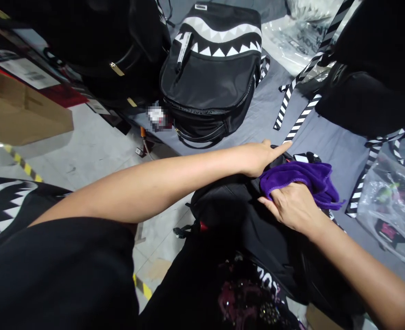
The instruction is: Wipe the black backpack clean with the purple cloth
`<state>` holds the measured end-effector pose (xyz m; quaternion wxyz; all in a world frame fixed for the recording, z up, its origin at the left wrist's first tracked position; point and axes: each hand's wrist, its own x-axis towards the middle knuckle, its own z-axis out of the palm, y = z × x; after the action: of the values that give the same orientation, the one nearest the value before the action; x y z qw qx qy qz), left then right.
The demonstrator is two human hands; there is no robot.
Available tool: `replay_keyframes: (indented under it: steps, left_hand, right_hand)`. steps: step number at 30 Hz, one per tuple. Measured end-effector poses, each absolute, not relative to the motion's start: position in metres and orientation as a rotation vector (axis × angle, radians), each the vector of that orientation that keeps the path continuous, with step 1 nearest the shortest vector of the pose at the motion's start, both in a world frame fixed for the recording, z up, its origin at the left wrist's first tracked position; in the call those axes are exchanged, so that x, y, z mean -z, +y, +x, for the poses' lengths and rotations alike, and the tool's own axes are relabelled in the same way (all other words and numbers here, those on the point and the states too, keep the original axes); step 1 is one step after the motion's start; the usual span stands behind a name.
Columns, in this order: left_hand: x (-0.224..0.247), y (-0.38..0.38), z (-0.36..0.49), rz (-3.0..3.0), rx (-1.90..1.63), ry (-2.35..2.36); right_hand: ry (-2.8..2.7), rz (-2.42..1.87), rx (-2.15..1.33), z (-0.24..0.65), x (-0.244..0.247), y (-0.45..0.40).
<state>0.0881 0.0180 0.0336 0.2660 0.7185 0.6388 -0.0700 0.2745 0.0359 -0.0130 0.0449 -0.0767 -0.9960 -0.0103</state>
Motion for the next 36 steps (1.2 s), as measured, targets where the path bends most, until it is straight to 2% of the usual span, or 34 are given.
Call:
replay_keyframes:
  steps: [15, 19, 36]
  left_hand:
    - [-0.029, 0.017, 0.086, 1.965, 0.156, 1.726]
    - [-0.027, 0.017, 0.086, 1.950, 0.139, 1.736]
    - [-0.022, 0.017, 0.085, 1.990, 0.120, 1.720]
  right_hand:
    - [-2.995, -0.429, 0.119, 0.282, 0.019, 0.022]
    - [-2.999, -0.400, 0.025, 0.271, 0.018, 0.022]
    - [-3.044, -0.282, 0.017, 0.275, 0.018, 0.031]
